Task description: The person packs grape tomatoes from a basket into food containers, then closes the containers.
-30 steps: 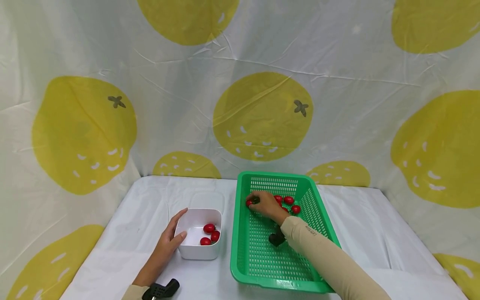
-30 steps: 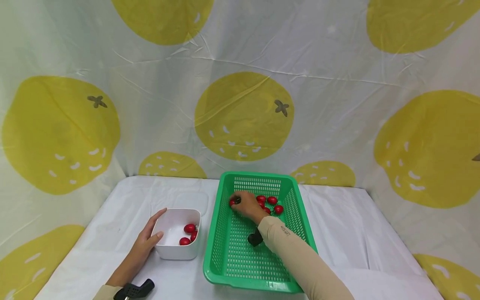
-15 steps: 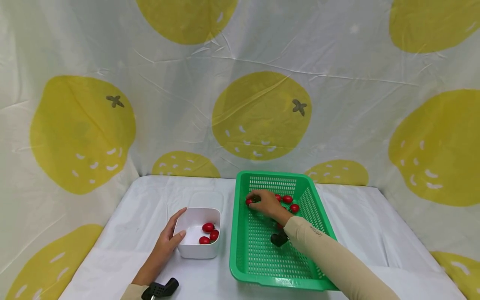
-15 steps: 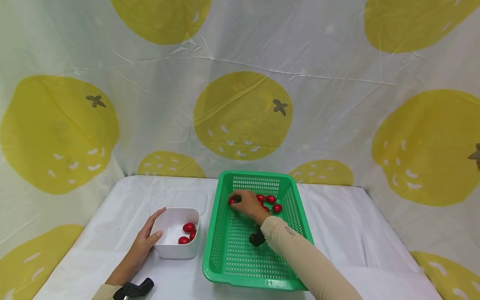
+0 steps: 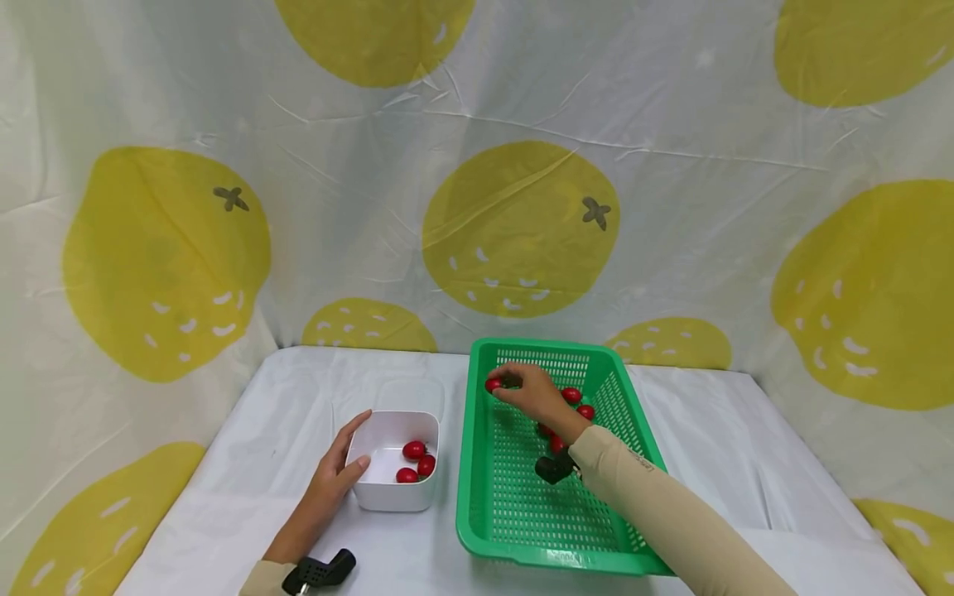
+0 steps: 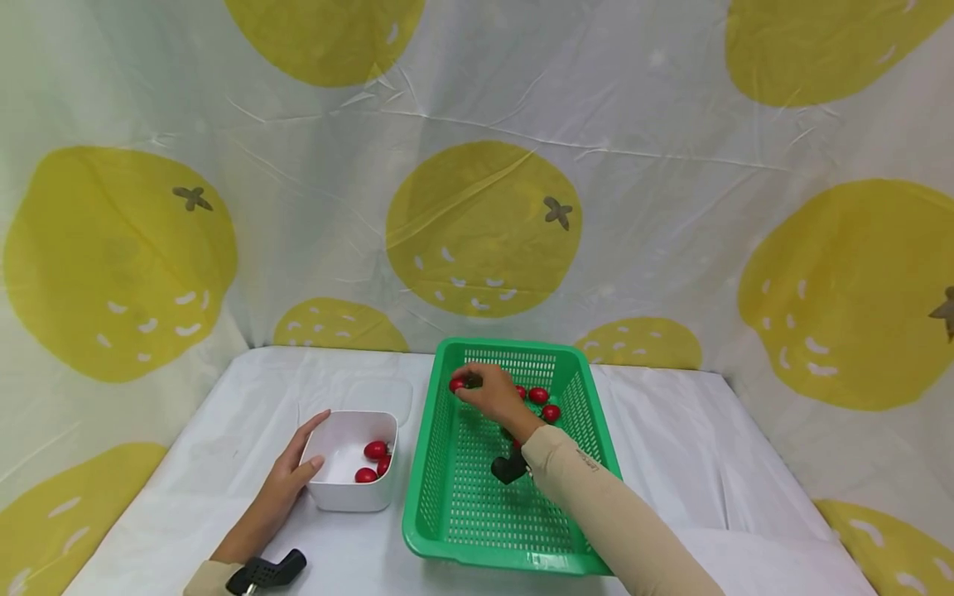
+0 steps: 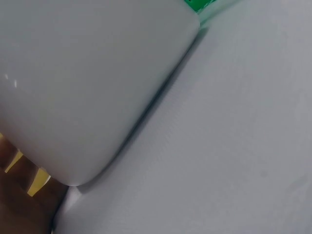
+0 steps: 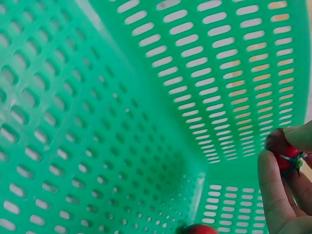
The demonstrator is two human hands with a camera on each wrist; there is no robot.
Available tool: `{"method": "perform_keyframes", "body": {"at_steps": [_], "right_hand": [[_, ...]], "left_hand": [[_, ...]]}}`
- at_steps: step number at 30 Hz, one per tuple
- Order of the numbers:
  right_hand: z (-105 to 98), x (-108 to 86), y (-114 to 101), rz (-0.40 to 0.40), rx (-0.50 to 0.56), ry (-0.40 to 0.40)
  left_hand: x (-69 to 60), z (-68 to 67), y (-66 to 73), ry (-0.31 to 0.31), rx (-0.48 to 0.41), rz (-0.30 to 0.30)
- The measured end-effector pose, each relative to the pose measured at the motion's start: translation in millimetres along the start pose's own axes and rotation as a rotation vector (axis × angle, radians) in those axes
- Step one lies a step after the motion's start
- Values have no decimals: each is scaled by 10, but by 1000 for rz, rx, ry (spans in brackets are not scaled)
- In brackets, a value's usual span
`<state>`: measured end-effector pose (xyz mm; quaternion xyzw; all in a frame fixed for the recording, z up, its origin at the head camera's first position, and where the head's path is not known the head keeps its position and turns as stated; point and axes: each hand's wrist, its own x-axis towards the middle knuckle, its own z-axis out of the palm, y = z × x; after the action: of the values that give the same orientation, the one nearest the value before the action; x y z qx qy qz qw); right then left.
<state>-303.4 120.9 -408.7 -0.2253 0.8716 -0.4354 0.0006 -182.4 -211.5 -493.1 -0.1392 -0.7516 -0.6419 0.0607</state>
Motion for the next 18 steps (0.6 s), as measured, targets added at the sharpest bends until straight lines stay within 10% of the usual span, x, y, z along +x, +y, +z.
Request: {"method": "perform_keyframes", "body": {"at_steps": [18], "right_hand": [[-99,-168,-420,-42,215,10]], "left_hand": [[-4,3,35,-6,28,-19]]}}
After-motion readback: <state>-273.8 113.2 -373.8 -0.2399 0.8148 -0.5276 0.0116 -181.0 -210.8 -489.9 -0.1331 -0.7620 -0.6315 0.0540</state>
